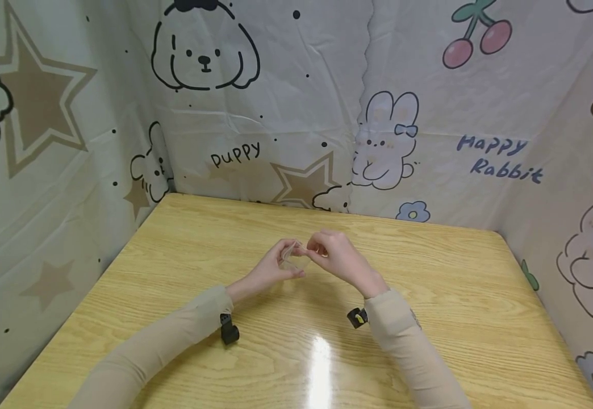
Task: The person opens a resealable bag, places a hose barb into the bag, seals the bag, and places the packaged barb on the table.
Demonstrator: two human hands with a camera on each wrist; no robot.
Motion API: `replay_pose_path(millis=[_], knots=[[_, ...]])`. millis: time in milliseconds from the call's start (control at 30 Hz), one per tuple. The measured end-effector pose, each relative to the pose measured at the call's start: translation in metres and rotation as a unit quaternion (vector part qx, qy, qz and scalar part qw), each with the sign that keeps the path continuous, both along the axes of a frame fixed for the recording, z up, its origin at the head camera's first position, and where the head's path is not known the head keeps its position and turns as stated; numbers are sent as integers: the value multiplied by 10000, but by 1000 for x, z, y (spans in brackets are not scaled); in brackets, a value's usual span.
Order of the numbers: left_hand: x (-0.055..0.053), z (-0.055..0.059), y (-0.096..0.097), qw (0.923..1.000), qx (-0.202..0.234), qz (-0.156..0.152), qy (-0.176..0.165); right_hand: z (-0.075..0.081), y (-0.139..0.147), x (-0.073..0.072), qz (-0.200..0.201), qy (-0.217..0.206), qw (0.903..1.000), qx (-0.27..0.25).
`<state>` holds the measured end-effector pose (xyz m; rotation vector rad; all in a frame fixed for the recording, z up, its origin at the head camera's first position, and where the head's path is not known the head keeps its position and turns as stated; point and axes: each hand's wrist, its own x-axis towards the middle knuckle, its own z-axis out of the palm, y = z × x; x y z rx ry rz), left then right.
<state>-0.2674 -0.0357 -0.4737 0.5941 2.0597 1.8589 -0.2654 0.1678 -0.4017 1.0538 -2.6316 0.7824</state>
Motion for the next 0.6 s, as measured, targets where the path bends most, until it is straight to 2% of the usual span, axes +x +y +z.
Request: replay_pose_path(millis=[133,333,600], knots=[[0,0,0,10000,37,20,48,0,0,0,-48,-202,9998,49],[0,2,0,9995,-163,213,174,4,0,1,-65,-516,9986,76],[0,3,0,9994,-236,178,186,7,1,-1,-126,-597,9980,159]])
